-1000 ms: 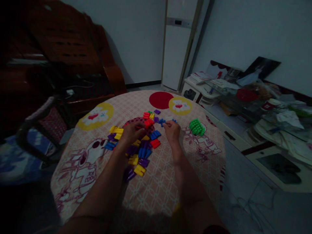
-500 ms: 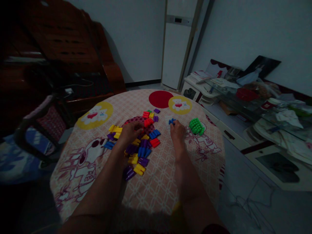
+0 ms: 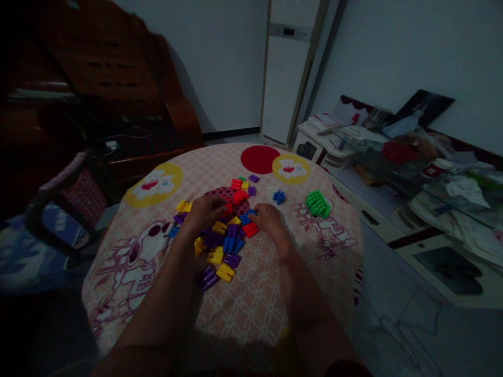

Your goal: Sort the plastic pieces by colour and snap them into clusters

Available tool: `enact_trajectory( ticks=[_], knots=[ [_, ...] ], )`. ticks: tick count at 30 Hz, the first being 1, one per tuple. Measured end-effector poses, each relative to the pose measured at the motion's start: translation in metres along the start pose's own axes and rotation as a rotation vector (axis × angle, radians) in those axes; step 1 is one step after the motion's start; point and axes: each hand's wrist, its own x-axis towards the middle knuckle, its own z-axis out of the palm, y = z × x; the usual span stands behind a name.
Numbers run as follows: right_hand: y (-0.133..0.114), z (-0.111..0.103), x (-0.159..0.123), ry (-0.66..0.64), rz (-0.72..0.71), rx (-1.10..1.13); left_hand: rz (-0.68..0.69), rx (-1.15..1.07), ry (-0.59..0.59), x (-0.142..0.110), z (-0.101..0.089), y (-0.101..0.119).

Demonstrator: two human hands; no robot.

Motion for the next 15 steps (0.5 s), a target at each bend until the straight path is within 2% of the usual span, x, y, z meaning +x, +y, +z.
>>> enact_trajectory(
  ticks=[4, 9, 12, 15],
  knots=[
    [-0.001, -0.002, -0.002, 0.022, -0.013, -0.105, 0.042, -0.002, -0.090, 0.001, 0.010, 0.007],
    [0.004, -0.005, -0.002, 0.063, -0.018, -0.185, 0.116, 0.137, -0.125, -0.002, 0.036, 0.021],
    [0.013, -0.009, -0.001, 0.060, -0.012, -0.153, 0.110, 0.253, -0.150, -0.004, 0.049, 0.024],
    [0.022, -0.010, 0.000, 0.064, -0.008, -0.039, 0.113, 0.249, -0.166, -0.005, 0.055, 0.023]
  ],
)
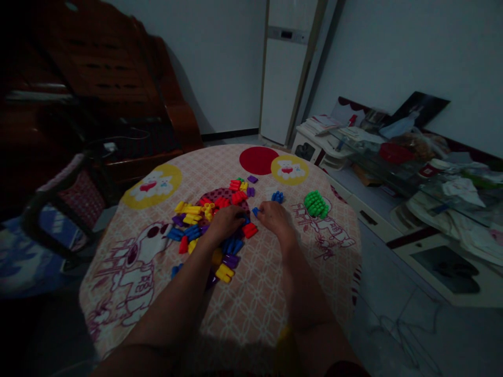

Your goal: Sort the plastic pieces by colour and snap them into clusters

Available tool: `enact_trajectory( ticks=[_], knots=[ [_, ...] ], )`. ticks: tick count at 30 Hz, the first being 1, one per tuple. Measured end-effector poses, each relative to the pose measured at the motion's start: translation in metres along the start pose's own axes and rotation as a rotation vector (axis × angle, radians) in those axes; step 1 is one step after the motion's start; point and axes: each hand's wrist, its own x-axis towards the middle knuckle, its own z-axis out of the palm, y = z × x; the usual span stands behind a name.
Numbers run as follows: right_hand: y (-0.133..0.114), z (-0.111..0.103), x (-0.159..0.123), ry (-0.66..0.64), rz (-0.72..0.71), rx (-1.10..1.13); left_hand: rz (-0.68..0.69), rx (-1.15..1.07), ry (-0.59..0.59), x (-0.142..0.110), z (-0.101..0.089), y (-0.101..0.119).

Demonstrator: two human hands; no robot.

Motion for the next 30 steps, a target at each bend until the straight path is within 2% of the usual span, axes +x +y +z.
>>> enact_trajectory(
  ticks=[3, 7, 12, 15, 19, 23, 26, 30],
  knots=[
    [0.004, 0.001, 0.001, 0.007, -0.005, 0.116, 0.046, -0.053, -0.003, 0.002, 0.002, -0.003],
    [0.002, 0.002, 0.001, 0.016, -0.027, 0.162, 0.094, -0.147, 0.005, 0.003, 0.002, -0.006],
    [0.004, -0.001, -0.001, -0.081, -0.074, 0.257, 0.041, -0.305, 0.059, 0.001, -0.009, -0.006],
    [0.002, 0.000, -0.001, -0.066, -0.083, 0.278, -0.015, -0.365, 0.119, 0.001, -0.018, -0.010],
    [-0.008, 0.009, 0.000, -0.001, -0.141, 0.175, -0.056, -0.386, 0.192, 0.002, -0.024, -0.018],
    [-0.023, 0.015, -0.004, -0.017, -0.193, 0.004, -0.043, -0.421, 0.233, 0.001, -0.024, -0.020],
    [-0.031, 0.013, -0.008, -0.048, -0.182, -0.088, -0.040, -0.436, 0.239, 0.001, -0.025, -0.018],
    [-0.031, 0.006, -0.012, -0.055, -0.159, -0.094, -0.061, -0.450, 0.238, 0.001, -0.027, -0.016]
  ],
)
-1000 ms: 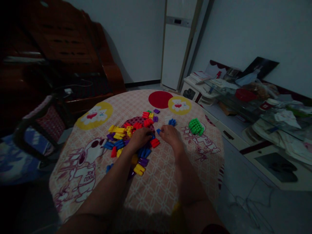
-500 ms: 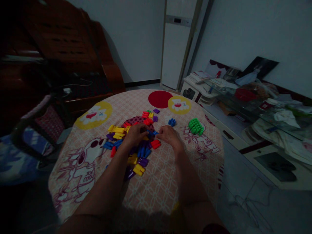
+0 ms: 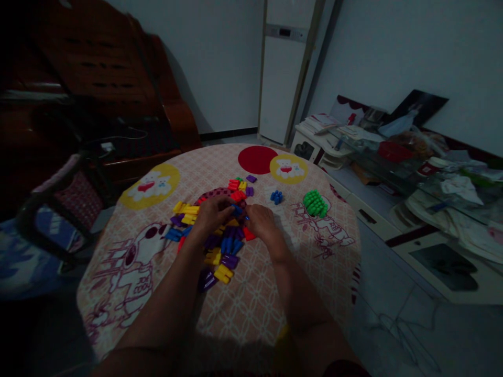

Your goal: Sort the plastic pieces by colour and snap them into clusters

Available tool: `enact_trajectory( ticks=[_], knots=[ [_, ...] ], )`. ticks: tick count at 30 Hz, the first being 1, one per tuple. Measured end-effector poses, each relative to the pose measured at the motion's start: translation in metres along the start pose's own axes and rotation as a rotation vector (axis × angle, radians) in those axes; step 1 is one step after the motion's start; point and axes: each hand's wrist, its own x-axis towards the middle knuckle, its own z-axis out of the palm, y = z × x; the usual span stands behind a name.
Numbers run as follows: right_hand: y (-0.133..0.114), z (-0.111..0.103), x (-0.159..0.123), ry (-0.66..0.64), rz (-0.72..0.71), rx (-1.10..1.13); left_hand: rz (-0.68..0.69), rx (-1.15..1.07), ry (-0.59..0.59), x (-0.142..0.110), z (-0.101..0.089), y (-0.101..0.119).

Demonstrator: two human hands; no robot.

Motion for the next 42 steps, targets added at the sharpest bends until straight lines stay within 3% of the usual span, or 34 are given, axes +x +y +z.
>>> enact_trajectory(
  ticks=[7, 12, 21, 25, 31, 37, 40, 42],
  knots=[
    [0.020, -0.005, -0.002, 0.001, 0.068, 0.043, -0.010, -0.020, 0.024, 0.001, 0.001, -0.004],
    [0.041, -0.008, 0.002, 0.052, 0.091, 0.242, -0.004, -0.047, -0.004, -0.001, 0.000, -0.004],
    [0.091, -0.021, -0.008, 0.454, 0.241, 0.451, -0.002, -0.017, 0.008, 0.000, 0.000, -0.003],
    [0.103, -0.013, -0.007, 0.539, 0.292, 0.485, -0.011, -0.034, -0.002, 0.000, -0.001, -0.003],
    [0.101, -0.002, 0.002, 0.540, 0.299, 0.535, -0.013, -0.020, 0.013, 0.000, -0.004, -0.003],
    [0.100, -0.005, 0.003, 0.562, 0.308, 0.495, -0.014, -0.049, 0.001, 0.000, -0.002, -0.004],
    [0.089, -0.008, 0.004, 0.606, 0.287, 0.503, -0.017, -0.075, -0.009, 0.000, -0.001, -0.002],
    [0.072, -0.008, 0.007, 0.563, 0.220, 0.585, -0.017, -0.110, -0.023, -0.001, 0.001, -0.002]
  ],
)
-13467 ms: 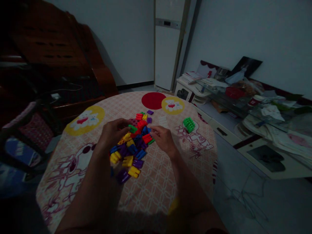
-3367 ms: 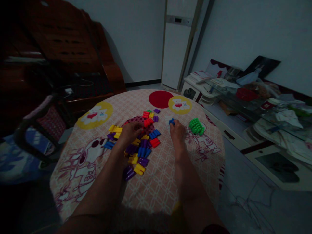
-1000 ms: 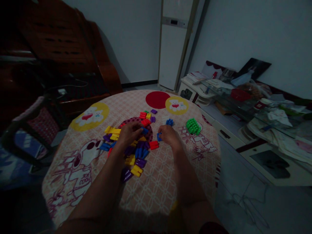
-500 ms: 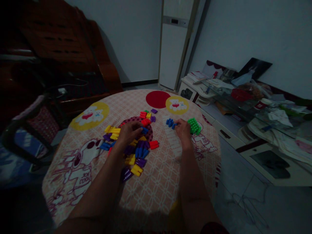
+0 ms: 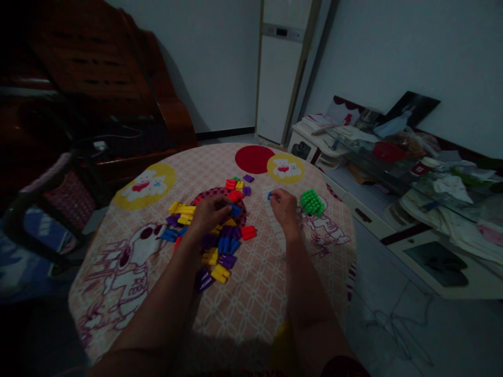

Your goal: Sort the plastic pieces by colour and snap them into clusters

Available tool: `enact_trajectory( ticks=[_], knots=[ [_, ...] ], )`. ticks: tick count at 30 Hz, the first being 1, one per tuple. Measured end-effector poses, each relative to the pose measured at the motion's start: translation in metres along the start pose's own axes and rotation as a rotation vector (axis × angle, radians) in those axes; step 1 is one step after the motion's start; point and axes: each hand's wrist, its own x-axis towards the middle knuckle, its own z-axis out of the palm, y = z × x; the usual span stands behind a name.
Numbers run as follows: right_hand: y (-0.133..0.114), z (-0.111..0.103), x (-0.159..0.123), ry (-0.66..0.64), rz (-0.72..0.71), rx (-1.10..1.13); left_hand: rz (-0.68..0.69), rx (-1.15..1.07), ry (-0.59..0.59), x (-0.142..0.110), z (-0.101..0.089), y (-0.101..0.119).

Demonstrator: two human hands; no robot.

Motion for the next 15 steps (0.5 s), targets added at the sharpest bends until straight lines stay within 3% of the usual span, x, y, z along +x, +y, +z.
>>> enact_trajectory(
  ticks=[4, 8, 12, 15],
  knots=[
    [-0.030, 0.032, -0.014, -0.234, -0.139, 0.175, 0.019, -0.057, -0.001, 0.001, 0.002, -0.006],
    [-0.044, 0.055, -0.026, -0.378, -0.191, 0.170, 0.042, -0.073, -0.006, 0.003, 0.005, -0.013],
    [-0.038, 0.051, -0.025, -0.409, -0.123, 0.148, 0.048, -0.092, -0.051, 0.003, 0.005, -0.011],
    [-0.030, 0.038, -0.017, -0.284, -0.052, 0.081, 0.046, -0.022, -0.116, 0.001, -0.002, -0.006]
  ],
)
